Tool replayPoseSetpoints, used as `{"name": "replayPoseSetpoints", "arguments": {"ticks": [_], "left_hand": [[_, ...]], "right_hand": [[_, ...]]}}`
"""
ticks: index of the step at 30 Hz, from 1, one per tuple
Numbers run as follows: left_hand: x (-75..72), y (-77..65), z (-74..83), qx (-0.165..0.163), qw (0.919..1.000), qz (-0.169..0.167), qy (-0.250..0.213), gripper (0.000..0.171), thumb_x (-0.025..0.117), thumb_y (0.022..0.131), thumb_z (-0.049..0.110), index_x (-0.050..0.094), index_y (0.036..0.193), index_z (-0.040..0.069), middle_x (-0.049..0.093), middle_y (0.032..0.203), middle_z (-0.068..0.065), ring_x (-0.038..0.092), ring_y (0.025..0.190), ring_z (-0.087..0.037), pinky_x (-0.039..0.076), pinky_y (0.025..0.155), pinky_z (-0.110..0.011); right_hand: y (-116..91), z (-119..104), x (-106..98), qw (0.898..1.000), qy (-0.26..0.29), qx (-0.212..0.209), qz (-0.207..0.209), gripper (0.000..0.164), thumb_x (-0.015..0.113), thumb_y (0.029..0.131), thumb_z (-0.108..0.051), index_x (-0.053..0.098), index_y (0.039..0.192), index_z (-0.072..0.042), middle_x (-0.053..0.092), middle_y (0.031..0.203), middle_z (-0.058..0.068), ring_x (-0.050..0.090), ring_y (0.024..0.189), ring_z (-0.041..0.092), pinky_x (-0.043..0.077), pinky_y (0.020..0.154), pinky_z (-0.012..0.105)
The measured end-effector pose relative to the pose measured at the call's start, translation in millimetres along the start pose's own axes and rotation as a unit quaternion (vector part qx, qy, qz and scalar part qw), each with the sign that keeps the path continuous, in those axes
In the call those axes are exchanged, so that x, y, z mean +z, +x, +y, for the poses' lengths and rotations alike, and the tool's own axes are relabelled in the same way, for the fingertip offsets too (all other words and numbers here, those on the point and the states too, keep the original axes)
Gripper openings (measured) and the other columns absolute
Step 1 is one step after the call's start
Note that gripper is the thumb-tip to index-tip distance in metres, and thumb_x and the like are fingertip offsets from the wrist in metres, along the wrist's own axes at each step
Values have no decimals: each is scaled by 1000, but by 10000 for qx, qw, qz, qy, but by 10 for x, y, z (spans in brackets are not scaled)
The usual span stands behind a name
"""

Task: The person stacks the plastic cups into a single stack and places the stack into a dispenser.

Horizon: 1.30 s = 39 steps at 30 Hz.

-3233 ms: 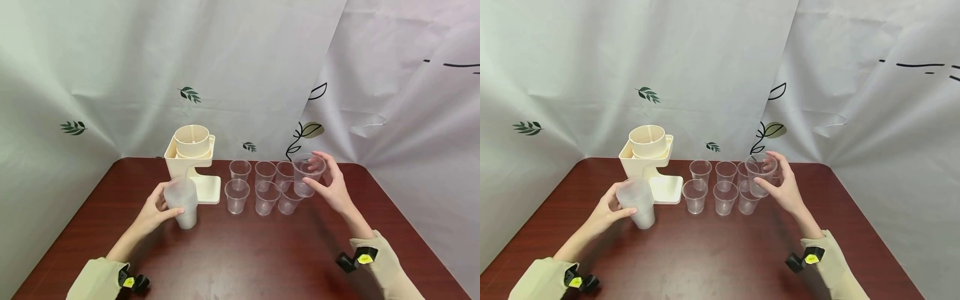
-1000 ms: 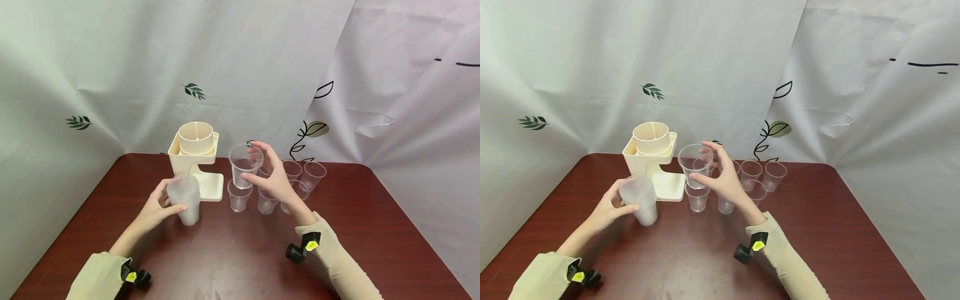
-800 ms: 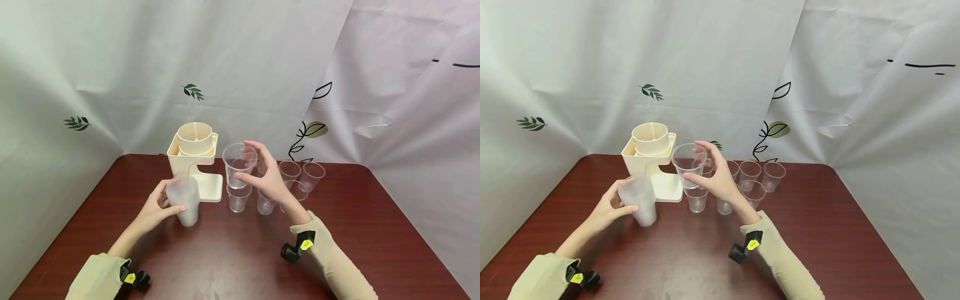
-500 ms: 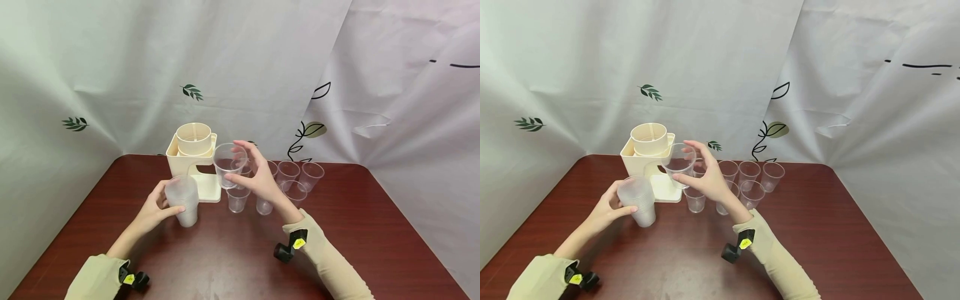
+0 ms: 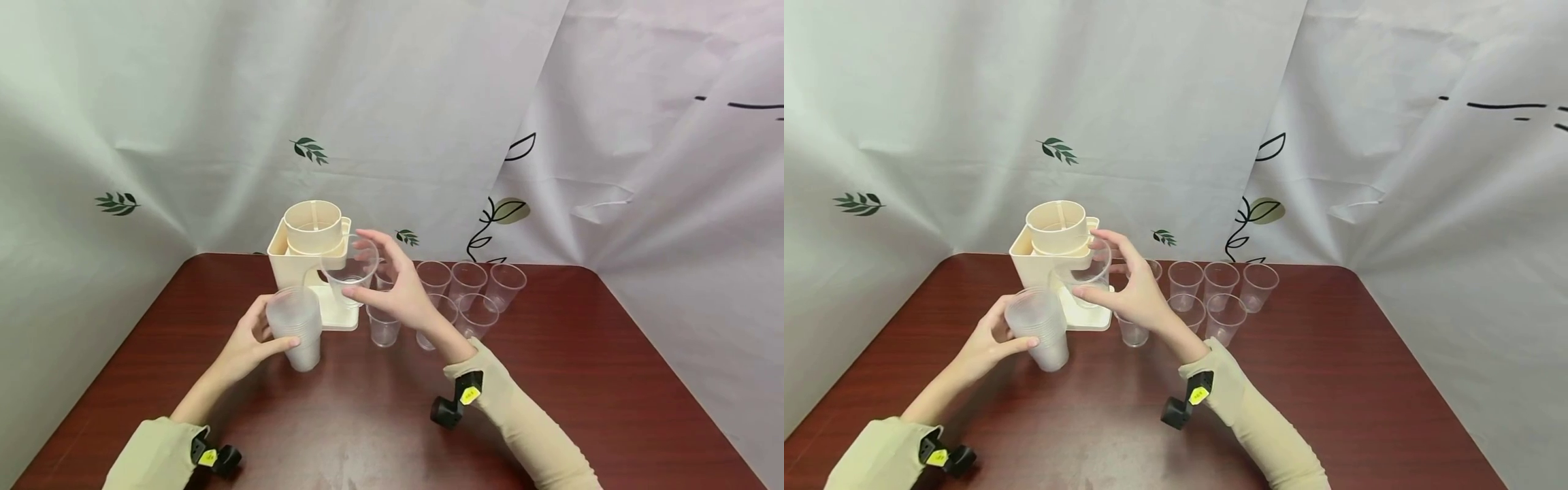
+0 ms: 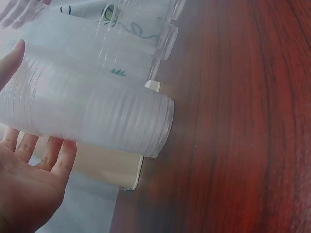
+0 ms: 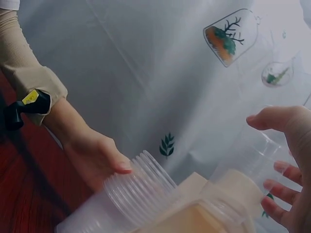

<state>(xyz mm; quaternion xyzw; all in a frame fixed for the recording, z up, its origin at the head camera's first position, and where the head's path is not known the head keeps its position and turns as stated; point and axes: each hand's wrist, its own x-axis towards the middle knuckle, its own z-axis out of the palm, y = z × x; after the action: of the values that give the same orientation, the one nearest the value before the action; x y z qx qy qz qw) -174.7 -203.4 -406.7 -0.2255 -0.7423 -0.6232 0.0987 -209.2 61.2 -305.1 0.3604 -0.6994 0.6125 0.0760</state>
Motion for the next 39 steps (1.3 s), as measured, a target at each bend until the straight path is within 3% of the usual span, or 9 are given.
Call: {"name": "replayPoseSetpoints", "arguments": {"ticks": [9, 19, 23, 30, 36, 39], "left_hand": [[-5, -5, 0, 7, 10000, -13, -16, 62, 70, 77, -13, 39, 130, -3, 55, 122, 13, 55, 107, 1, 47, 87, -11], [-12, -11, -34, -1, 10000, -28, -33, 62, 69, 77, -13, 39, 130, -2, 55, 121, 13, 56, 106, 1, 48, 87, -11], [-11, -10, -48, -87, 10000, -22, 6, 62, 69, 77, -12, 40, 130, 0, 55, 121, 13, 56, 106, 1, 48, 87, -12], [-8, -14, -45, 2, 10000, -16, -89, 61, 69, 77, -13, 40, 129, 0, 56, 119, 13, 57, 104, 1, 48, 86, -12], [-11, -13, -30, 97, 9999, -56, -76, 62, 68, 77, -14, 40, 130, 0, 56, 120, 13, 57, 105, 1, 48, 86, -12], [-12, -16, -20, 61, 10000, -45, -13, 62, 69, 77, -13, 41, 130, 3, 56, 121, 14, 56, 106, 1, 48, 86, -11]], "right_hand": [[56, -17, 88, 9994, 203, -234, -132, 75, 75, 74, 3, 41, 140, -9, 50, 131, 22, 51, 121, 39, 44, 95, 59], [96, -32, 195, 9994, 127, -258, -202, 76, 75, 75, 2, 39, 141, -9, 52, 133, 16, 53, 123, 21, 49, 98, 43], [114, -43, 241, 9992, 223, -237, -225, 76, 75, 75, 3, 40, 141, -10, 52, 132, 15, 53, 123, 23, 49, 99, 38], [143, -32, 313, 9981, 396, -323, -334, 77, 74, 75, 5, 38, 142, -8, 50, 133, 19, 48, 127, 33, 48, 100, 42], [153, -13, 364, 9983, 432, -209, -342, 77, 74, 76, 6, 37, 142, -8, 51, 134, 17, 52, 124, 29, 49, 100, 33], [154, 5, 394, 9980, 498, -161, -362, 77, 75, 76, 5, 38, 142, -9, 50, 135, 19, 55, 121, 28, 49, 100, 36]]}}
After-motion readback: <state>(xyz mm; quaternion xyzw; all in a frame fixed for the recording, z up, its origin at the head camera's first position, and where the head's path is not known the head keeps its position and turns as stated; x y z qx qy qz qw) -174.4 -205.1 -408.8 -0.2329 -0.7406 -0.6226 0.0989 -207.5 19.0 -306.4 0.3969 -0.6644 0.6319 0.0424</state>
